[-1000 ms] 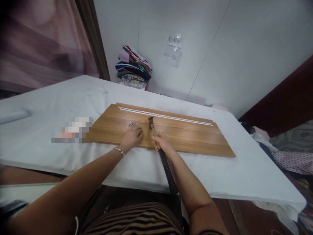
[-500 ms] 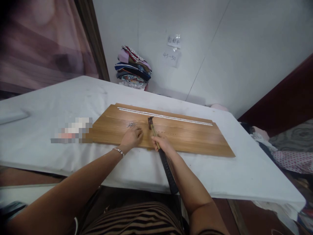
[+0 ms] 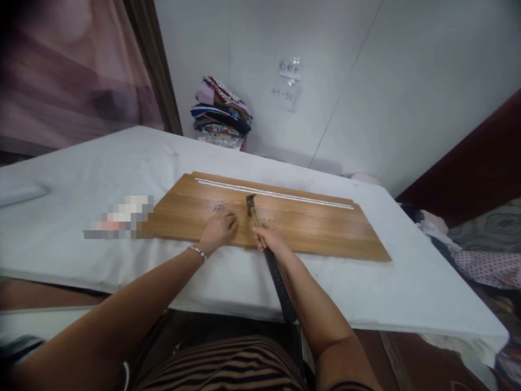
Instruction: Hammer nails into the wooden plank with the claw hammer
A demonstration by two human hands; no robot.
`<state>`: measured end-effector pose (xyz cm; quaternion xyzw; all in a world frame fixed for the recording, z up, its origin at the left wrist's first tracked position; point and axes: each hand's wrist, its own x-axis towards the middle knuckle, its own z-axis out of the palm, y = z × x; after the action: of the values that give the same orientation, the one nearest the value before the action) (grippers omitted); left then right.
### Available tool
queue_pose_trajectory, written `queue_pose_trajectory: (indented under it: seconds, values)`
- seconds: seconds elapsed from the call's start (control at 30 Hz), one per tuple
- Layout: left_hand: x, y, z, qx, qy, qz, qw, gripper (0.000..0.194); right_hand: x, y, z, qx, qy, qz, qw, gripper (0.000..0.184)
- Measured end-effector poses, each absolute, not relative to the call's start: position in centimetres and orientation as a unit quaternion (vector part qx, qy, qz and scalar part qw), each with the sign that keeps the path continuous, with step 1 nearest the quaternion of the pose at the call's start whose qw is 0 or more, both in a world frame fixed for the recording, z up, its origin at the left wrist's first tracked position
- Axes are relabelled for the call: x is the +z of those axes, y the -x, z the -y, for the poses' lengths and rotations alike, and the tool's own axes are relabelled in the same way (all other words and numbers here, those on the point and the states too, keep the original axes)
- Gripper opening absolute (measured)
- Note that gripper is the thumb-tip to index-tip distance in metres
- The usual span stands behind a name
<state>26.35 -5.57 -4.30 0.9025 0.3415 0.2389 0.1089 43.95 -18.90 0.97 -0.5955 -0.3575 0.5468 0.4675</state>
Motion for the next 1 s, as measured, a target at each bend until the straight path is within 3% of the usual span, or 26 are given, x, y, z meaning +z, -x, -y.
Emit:
queue_pose_trajectory:
  seconds: [1.0]
  values:
    - [-4.35,-26.3,5.61,0.233,-0.905,-0.34,0.1,0.029,0.7,-44.01,18.82,0.545,0.59,0.347,0.483,0.033]
